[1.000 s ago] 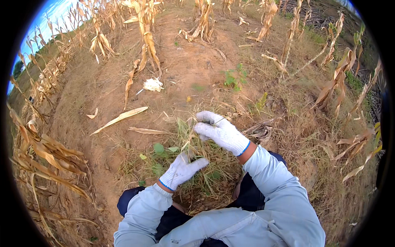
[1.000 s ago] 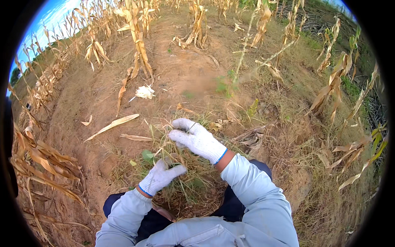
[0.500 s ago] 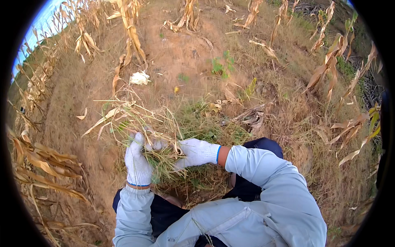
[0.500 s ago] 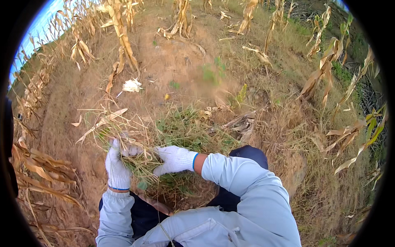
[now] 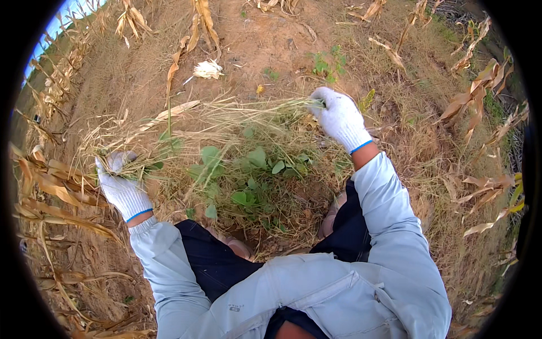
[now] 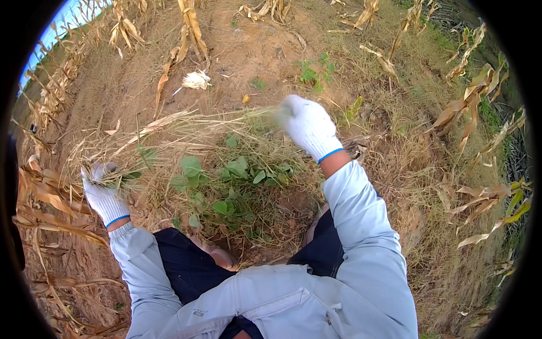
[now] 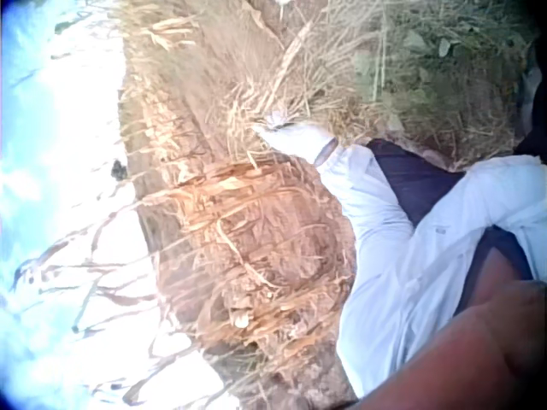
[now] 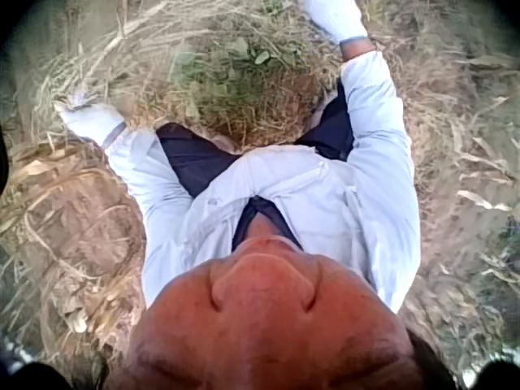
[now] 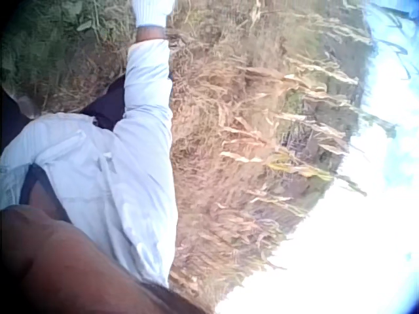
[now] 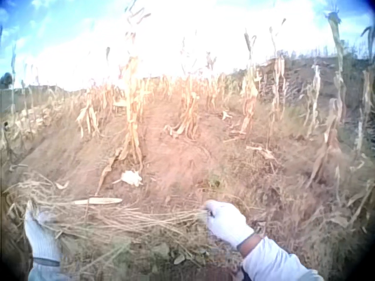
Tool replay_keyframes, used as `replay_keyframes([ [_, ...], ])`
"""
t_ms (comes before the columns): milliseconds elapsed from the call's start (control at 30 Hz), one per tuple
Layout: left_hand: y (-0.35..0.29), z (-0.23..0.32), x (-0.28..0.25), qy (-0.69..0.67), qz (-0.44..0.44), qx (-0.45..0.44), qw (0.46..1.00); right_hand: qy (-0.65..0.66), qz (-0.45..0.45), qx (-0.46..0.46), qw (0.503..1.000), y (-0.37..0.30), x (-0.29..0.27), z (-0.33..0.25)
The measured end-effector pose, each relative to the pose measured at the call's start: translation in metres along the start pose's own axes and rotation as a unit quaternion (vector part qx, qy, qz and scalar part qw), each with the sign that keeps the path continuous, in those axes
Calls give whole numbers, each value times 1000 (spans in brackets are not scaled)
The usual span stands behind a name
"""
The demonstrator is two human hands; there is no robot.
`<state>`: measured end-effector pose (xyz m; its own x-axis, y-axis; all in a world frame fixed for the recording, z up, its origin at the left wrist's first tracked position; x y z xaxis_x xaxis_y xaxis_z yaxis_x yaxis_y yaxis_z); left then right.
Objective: The person sits on the ground in a field and pulls weeds by hand, gathering them into a growing pile on their lap. They repeatedly reach down to uproot small green plants and add them to the bundle.
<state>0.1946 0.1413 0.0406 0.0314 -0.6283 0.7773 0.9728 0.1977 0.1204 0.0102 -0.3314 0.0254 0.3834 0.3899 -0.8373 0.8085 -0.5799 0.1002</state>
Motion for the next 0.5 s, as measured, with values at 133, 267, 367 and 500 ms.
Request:
replay_keyframes([
  [133, 32, 39, -57, 126, 56, 108, 984, 51, 166, 60, 983, 26, -61, 78],
  [267, 42, 37, -80, 187, 1, 85, 979, 82, 83, 64, 991, 24, -54, 76],
  [367, -1, -14, -35, 175, -1, -17, 984, -26, -12, -29, 999, 2, -2, 35],
  [500, -61, -83, 27, 144, -56, -111, 982, 9, -252, -139, 958, -54, 97, -43],
])
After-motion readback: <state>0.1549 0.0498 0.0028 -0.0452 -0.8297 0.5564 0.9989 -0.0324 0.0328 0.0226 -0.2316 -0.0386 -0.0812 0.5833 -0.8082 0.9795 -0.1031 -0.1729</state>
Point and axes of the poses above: each hand's wrist, its own y-axis towards the middle knuckle, its own x-axis out of the palm, z = x × y, the point moved 9 cm from there along y, towards the middle knuckle, and after that the axes turned 6 degrees about x, right-handed, at the moved point
